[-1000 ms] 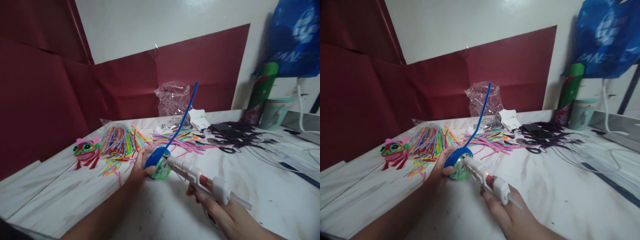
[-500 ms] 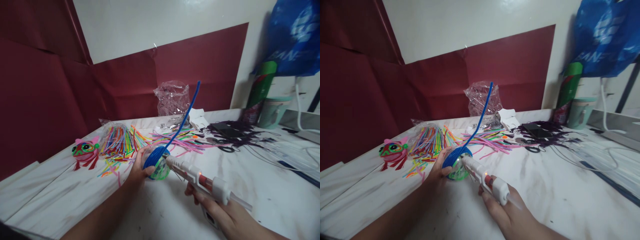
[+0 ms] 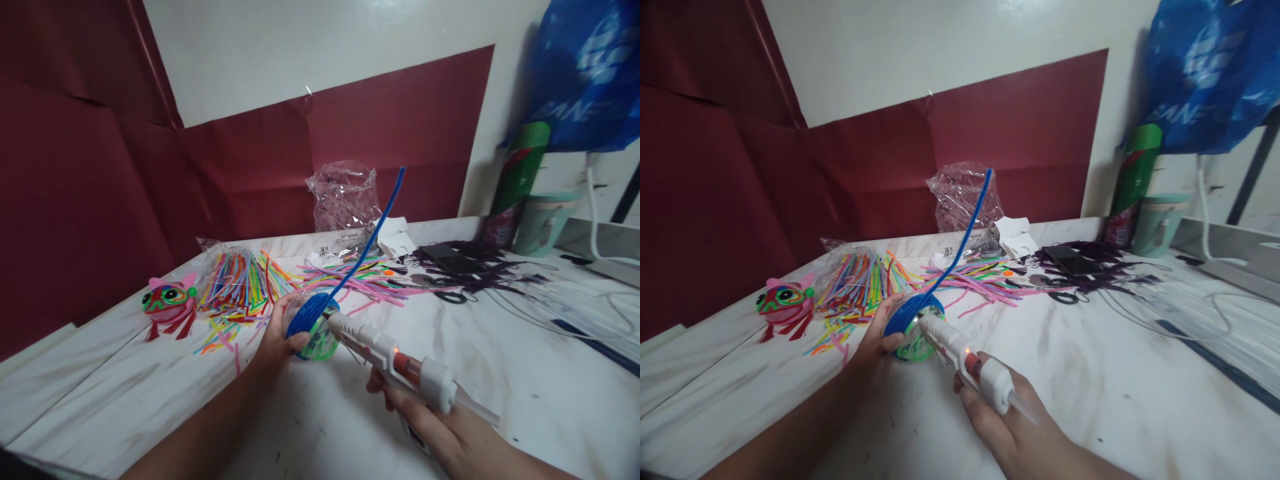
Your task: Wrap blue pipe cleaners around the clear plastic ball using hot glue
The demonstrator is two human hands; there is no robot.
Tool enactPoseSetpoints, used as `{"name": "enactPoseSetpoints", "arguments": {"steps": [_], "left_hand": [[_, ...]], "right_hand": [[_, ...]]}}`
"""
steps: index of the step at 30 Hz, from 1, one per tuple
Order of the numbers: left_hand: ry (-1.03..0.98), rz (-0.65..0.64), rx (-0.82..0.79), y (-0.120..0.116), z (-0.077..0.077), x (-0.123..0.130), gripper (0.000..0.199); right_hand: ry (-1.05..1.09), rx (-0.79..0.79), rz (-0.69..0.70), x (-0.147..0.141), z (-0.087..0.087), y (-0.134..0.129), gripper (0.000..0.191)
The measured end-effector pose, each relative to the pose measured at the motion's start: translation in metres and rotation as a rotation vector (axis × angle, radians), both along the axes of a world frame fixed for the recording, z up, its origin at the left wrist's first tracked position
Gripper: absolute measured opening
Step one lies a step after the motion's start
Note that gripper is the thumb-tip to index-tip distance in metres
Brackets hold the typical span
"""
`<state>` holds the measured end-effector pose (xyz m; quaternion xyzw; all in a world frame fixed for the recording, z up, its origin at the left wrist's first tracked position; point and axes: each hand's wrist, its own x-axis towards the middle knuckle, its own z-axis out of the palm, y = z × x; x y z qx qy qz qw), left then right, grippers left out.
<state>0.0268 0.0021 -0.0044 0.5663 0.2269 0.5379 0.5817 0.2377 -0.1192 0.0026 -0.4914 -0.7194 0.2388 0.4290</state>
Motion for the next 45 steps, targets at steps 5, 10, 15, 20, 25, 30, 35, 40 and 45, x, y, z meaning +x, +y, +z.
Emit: {"name": "enactPoseSetpoints", "arguments": {"steps": [5,10,15,20,25,30,35,40,45], "left_hand": [[-0.016,-0.011,-0.021,0.002,-0.003,0.001,0.070],[-0.047,0.007,-0.034,0.004,-0.004,0.002,0.072],[-0.031,-0.015,-0.022,0.003,-0.003,0.000,0.074],[-0.006,-0.011,-0.025,0.001,0.000,0.000,0.074],[0.006,-0.005,-0.021,0.002,-0.001,0.000,0.073],[0.005,-0.008,-0.011,0.003,-0.003,-0.001,0.075],[0.003,-0.008,-0.014,0.002,-0.001,-0.001,0.073],[0.000,-0.034,-0.009,0.005,-0.003,0.000,0.074],[-0.020,-0.014,-0.017,0.003,-0.004,0.000,0.074]], "right_hand": [[0.043,0.043,0.047,-0.004,0.005,-0.003,0.021],[0.040,0.060,0.065,-0.008,0.011,-0.005,0.022],[0.043,0.120,-0.050,-0.006,0.011,0.000,0.028],[0.032,0.094,0.001,-0.005,0.010,-0.002,0.027],[0.015,0.063,-0.017,-0.005,0.007,-0.003,0.028],[0.035,0.100,-0.044,-0.004,0.007,0.000,0.031],[-0.008,0.069,-0.043,-0.002,0.006,-0.002,0.031],[0.001,0.063,0.052,-0.002,0.006,-0.005,0.027],[-0.024,0.090,-0.048,-0.001,0.001,-0.002,0.029]]}}
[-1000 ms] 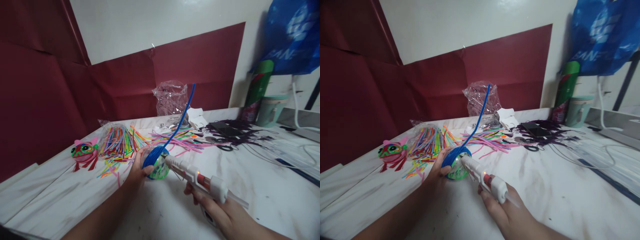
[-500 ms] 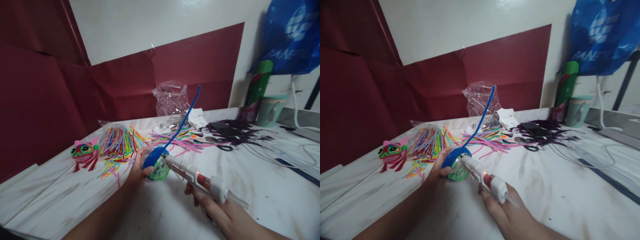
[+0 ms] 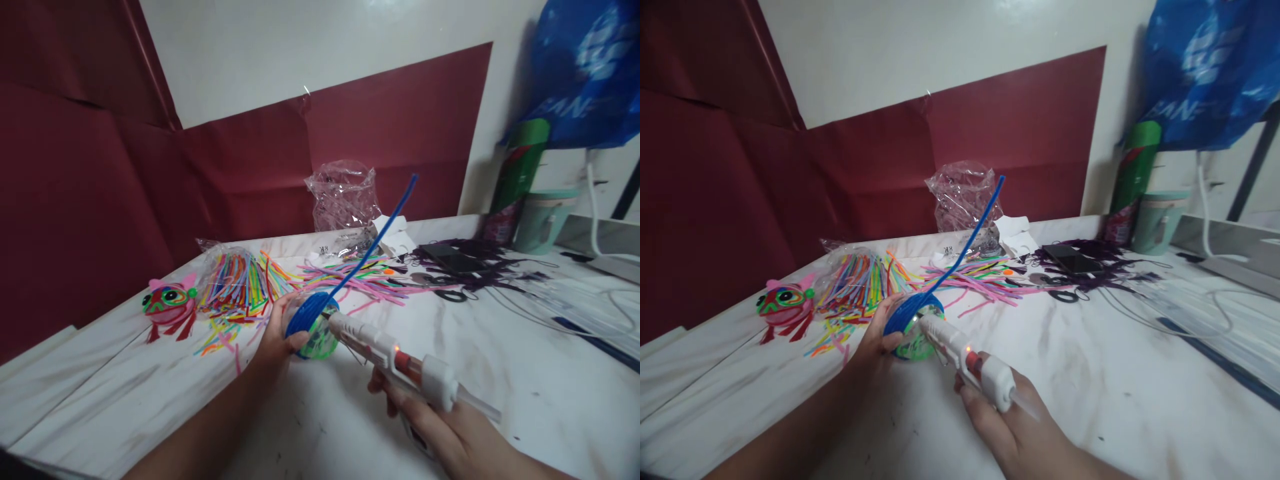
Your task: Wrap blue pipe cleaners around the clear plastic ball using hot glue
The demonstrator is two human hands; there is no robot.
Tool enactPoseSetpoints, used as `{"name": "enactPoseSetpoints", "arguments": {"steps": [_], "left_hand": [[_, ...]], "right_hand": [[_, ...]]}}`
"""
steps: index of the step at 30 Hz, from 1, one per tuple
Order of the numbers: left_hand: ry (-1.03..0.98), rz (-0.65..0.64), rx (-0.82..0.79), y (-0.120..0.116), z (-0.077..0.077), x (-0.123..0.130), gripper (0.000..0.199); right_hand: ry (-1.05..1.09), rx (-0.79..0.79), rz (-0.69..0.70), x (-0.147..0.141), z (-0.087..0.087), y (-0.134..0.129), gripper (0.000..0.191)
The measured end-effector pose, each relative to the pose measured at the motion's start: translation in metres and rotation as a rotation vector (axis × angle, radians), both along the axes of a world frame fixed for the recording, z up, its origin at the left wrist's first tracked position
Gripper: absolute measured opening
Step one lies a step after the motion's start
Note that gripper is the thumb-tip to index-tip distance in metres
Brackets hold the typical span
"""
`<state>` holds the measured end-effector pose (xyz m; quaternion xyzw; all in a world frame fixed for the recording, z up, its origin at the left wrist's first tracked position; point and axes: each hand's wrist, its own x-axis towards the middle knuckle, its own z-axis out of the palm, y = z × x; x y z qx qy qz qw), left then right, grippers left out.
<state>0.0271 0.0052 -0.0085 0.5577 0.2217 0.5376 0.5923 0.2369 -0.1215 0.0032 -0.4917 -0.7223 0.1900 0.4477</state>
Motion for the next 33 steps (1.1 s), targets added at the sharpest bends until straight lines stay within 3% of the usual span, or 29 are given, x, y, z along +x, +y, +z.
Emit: {"name": "enactPoseSetpoints", "arguments": {"steps": [7,14,23,33], "left_hand": [[0.007,0.019,0.022,0.000,0.001,-0.001,0.074],[-0.010,0.013,-0.013,0.001,0.000,0.002,0.073],[-0.002,0.029,-0.030,0.000,0.001,-0.002,0.074],[-0.013,-0.003,-0.024,0.000,-0.001,0.001,0.069]], "right_hand": [[0.068,0.058,0.002,-0.003,0.007,0.002,0.031],[0.057,-0.019,0.101,-0.009,0.009,-0.006,0.020],[0.055,0.043,-0.014,-0.001,0.005,0.004,0.033],[0.056,-0.010,0.089,-0.008,0.004,-0.005,0.026]]}}
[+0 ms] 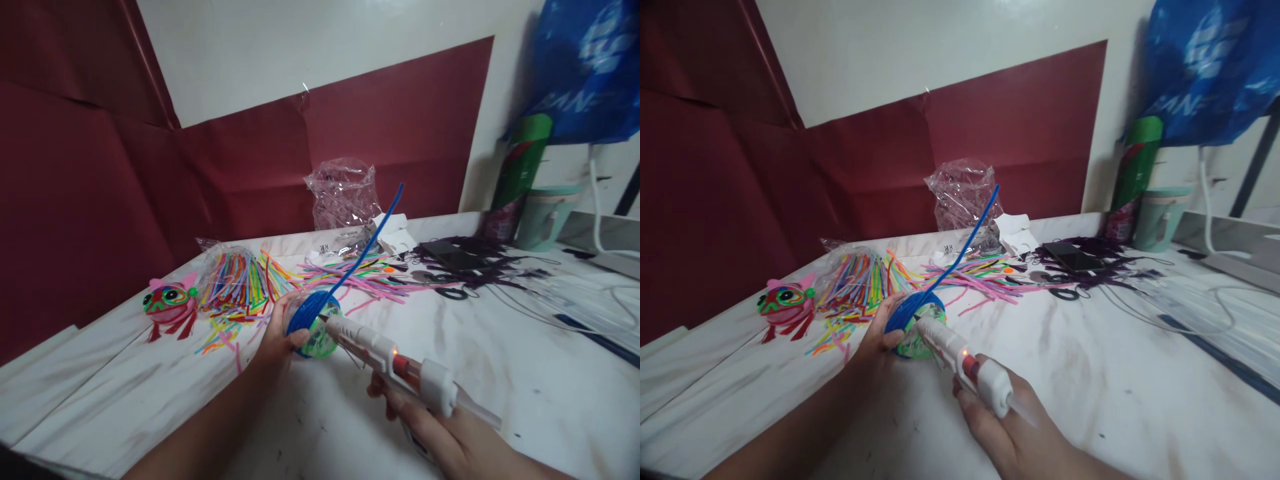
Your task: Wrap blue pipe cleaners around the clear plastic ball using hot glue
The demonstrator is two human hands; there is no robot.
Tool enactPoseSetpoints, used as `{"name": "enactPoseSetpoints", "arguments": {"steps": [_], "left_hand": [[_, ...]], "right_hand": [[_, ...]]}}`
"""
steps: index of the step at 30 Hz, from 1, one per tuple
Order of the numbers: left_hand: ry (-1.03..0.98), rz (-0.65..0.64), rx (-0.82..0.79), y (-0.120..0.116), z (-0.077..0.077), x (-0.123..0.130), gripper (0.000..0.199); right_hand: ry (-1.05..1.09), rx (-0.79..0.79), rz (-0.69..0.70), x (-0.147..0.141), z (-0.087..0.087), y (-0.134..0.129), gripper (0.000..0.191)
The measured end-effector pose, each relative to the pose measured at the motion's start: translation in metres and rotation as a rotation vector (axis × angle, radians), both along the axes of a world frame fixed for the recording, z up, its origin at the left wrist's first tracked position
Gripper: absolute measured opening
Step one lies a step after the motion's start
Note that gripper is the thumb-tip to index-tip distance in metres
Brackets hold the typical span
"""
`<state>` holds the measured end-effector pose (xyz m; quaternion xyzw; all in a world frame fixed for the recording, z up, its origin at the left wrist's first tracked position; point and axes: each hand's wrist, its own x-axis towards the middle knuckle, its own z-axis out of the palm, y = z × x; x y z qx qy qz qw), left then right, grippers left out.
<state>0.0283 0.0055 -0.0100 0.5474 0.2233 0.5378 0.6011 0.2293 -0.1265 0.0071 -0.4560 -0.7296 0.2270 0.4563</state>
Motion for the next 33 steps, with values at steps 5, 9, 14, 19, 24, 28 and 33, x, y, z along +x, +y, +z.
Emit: {"name": "enactPoseSetpoints", "arguments": {"steps": [5,9,14,19,24,28,33], "left_hand": [[-0.005,0.013,0.010,0.001,-0.002,0.001,0.070],[-0.015,-0.001,0.000,0.001,-0.003,0.001,0.068],[-0.017,0.009,-0.002,0.003,-0.005,0.000,0.066],[0.008,0.015,-0.057,0.001,-0.002,0.001,0.070],[0.013,0.034,-0.065,-0.006,0.005,0.002,0.069],[0.023,0.033,-0.058,-0.005,0.004,0.001,0.071],[0.052,0.010,-0.013,-0.001,0.001,-0.002,0.074]], "right_hand": [[-0.031,0.019,0.020,0.000,0.000,-0.002,0.021],[-0.030,0.042,-0.017,0.000,-0.001,0.001,0.022],[-0.057,0.027,-0.037,0.001,-0.002,-0.001,0.021],[-0.059,0.019,-0.033,0.003,-0.003,-0.001,0.023],[-0.028,0.006,-0.031,0.002,-0.001,0.004,0.027],[-0.021,0.013,-0.021,-0.001,0.004,0.004,0.026],[0.012,0.070,-0.060,0.000,0.008,0.005,0.031]]}}
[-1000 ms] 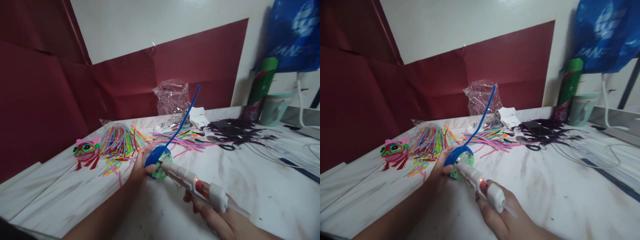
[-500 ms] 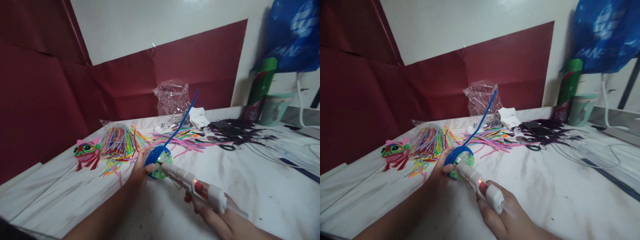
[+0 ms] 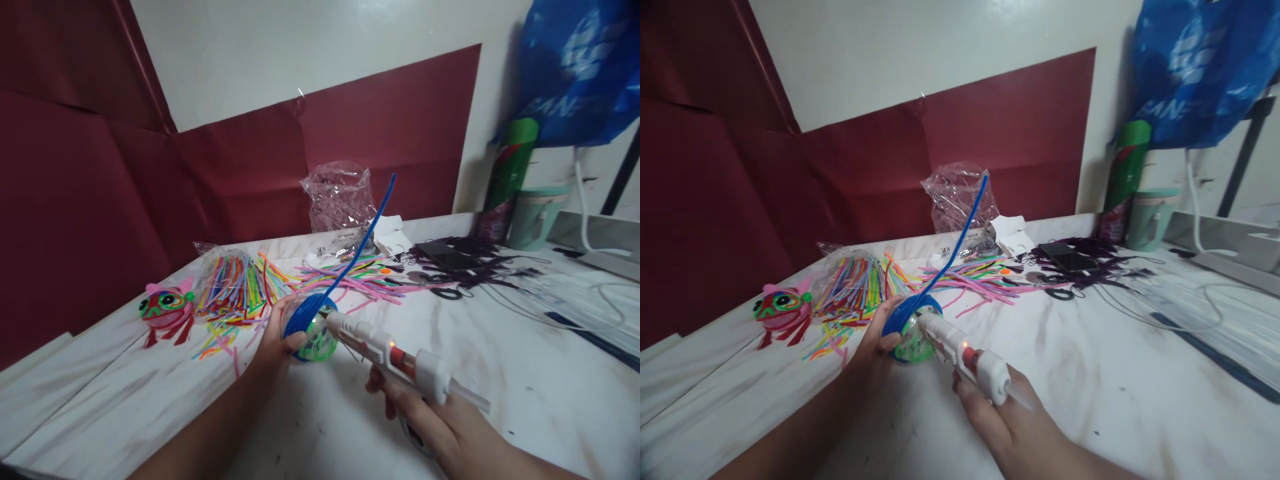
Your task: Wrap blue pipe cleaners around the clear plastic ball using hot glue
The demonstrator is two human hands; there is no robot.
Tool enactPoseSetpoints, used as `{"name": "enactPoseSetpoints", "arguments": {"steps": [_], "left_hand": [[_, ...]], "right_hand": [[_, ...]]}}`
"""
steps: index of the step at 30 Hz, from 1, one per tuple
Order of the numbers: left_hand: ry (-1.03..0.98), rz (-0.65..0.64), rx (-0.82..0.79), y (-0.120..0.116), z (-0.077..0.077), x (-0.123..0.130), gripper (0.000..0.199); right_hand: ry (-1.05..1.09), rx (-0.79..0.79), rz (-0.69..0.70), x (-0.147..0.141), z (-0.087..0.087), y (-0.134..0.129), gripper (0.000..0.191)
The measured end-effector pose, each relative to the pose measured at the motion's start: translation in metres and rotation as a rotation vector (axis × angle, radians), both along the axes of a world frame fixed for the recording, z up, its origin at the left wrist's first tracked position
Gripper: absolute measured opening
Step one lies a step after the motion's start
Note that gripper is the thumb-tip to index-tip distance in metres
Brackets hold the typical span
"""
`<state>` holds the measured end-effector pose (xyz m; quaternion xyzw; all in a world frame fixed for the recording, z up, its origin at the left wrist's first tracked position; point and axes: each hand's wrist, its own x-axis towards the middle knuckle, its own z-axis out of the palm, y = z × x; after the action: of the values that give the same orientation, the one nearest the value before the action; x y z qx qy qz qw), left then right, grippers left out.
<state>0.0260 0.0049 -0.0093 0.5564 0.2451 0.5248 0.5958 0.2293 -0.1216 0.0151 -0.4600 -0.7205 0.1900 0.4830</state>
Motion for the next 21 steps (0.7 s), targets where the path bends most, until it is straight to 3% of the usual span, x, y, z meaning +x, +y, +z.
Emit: {"name": "enactPoseSetpoints", "arguments": {"steps": [21], "left_hand": [[-0.012,-0.007,-0.019,-0.0039,0.0046,0.0027,0.075]], "right_hand": [[0.047,0.012,-0.006,0.0007,-0.0011,0.0000,0.029]]}}
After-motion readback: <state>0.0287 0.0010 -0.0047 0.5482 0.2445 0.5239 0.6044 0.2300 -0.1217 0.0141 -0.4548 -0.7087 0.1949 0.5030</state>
